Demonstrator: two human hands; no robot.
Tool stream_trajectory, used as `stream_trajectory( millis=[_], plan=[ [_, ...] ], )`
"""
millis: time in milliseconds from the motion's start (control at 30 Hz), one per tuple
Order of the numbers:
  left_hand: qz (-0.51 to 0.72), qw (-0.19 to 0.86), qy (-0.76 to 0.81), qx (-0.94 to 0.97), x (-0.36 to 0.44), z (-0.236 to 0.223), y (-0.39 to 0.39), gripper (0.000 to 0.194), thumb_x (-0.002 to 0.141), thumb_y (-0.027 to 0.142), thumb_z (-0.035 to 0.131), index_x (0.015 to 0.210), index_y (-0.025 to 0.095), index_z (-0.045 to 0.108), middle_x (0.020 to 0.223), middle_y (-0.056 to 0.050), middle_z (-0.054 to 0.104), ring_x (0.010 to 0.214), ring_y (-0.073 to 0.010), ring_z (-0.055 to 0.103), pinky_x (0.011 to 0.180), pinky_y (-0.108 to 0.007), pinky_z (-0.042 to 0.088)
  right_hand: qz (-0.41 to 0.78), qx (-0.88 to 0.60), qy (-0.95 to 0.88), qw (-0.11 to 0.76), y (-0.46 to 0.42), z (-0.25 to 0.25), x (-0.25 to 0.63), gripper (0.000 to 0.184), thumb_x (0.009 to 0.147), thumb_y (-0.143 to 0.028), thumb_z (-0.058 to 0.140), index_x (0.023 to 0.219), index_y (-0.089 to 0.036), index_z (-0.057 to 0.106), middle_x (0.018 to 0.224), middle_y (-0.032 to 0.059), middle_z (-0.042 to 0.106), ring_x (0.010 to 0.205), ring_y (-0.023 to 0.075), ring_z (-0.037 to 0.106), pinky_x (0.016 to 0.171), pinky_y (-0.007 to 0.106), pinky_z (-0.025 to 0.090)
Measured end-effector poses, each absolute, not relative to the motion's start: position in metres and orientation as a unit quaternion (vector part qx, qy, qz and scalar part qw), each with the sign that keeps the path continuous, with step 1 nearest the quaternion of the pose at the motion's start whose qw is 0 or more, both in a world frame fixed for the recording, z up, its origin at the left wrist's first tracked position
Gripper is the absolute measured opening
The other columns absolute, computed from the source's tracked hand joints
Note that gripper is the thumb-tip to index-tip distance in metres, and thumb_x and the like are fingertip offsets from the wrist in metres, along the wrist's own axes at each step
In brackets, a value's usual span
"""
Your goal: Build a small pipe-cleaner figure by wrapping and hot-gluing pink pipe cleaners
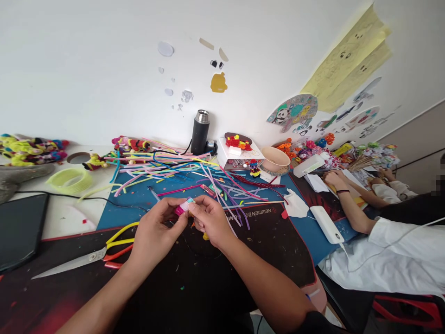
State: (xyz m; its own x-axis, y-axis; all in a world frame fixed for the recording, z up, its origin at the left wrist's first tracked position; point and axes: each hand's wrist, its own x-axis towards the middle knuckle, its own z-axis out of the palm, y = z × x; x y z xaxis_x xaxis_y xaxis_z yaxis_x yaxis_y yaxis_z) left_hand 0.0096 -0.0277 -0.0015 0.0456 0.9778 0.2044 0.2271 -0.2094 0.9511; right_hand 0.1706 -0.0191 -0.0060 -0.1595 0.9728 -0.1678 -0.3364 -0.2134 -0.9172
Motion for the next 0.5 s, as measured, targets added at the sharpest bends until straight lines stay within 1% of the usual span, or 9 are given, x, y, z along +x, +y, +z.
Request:
stream_trajectory(
  millis=[67,133,233,333,433,500],
  plan=[
    [0.489,0.411,0.492,0.592,0.0094,-0.0036,-0.0272,0.026,0.091,0.043,0.076,0.108,0.024,0.072,0.099,-0.006,0.083,0.087,-0.0257,0.080,0.079,-0.035,0.063,0.659,-0.417,-0.383,0.494,-0.0200,-0.0047,0.1703,0.045,0.078,-0.058,0.089,0.091,-0.020,0.067,0.052,-0.0114,0.050,0.038,0.0048,0.032,0.038,0.020,0.021],
    [0.494,0.421,0.493,0.580,0.0086,-0.0057,-0.0269,0.028,0.091,0.044,0.077,0.108,0.023,0.071,0.101,-0.007,0.083,0.090,-0.0265,0.081,0.082,-0.036,0.063,0.661,-0.418,-0.387,0.489,-0.0205,-0.0036,0.1705,0.046,0.078,-0.059,0.088,0.092,-0.020,0.067,0.049,-0.0125,0.046,0.038,0.0054,0.031,0.038,0.021,0.021],
    [0.497,0.415,0.502,0.573,0.0070,-0.0065,-0.0268,0.028,0.090,0.045,0.078,0.107,0.024,0.071,0.101,-0.006,0.083,0.091,-0.0267,0.080,0.084,-0.037,0.062,0.659,-0.421,-0.389,0.487,-0.0207,-0.0030,0.1710,0.047,0.077,-0.060,0.088,0.091,-0.021,0.066,0.048,-0.0127,0.045,0.038,0.0056,0.030,0.039,0.021,0.021],
    [0.503,0.422,0.506,0.560,0.0059,-0.0039,-0.0264,0.030,0.088,0.046,0.080,0.105,0.024,0.070,0.101,-0.006,0.082,0.090,-0.0265,0.080,0.083,-0.037,0.062,0.655,-0.422,-0.393,0.488,-0.0204,-0.0042,0.1717,0.048,0.076,-0.062,0.088,0.085,-0.021,0.064,0.046,-0.0126,0.044,0.037,0.0053,0.030,0.039,0.022,0.020],
    [0.509,0.461,0.502,0.525,0.0060,-0.0007,-0.0243,0.037,0.083,0.050,0.084,0.105,0.023,0.070,0.099,-0.006,0.081,0.089,-0.0270,0.079,0.081,-0.037,0.062,0.654,-0.421,-0.395,0.490,-0.0203,-0.0057,0.1718,0.049,0.076,-0.062,0.088,0.079,-0.021,0.062,0.044,-0.0126,0.042,0.036,0.0049,0.028,0.039,0.022,0.020],
    [0.511,0.505,0.492,0.491,0.0063,0.0006,-0.0223,0.042,0.080,0.052,0.088,0.104,0.022,0.070,0.094,-0.005,0.081,0.084,-0.0261,0.078,0.077,-0.037,0.062,0.656,-0.417,-0.392,0.491,-0.0205,-0.0059,0.1714,0.049,0.076,-0.061,0.088,0.077,-0.021,0.061,0.044,-0.0126,0.041,0.037,0.0046,0.027,0.040,0.022,0.019]
  ],
)
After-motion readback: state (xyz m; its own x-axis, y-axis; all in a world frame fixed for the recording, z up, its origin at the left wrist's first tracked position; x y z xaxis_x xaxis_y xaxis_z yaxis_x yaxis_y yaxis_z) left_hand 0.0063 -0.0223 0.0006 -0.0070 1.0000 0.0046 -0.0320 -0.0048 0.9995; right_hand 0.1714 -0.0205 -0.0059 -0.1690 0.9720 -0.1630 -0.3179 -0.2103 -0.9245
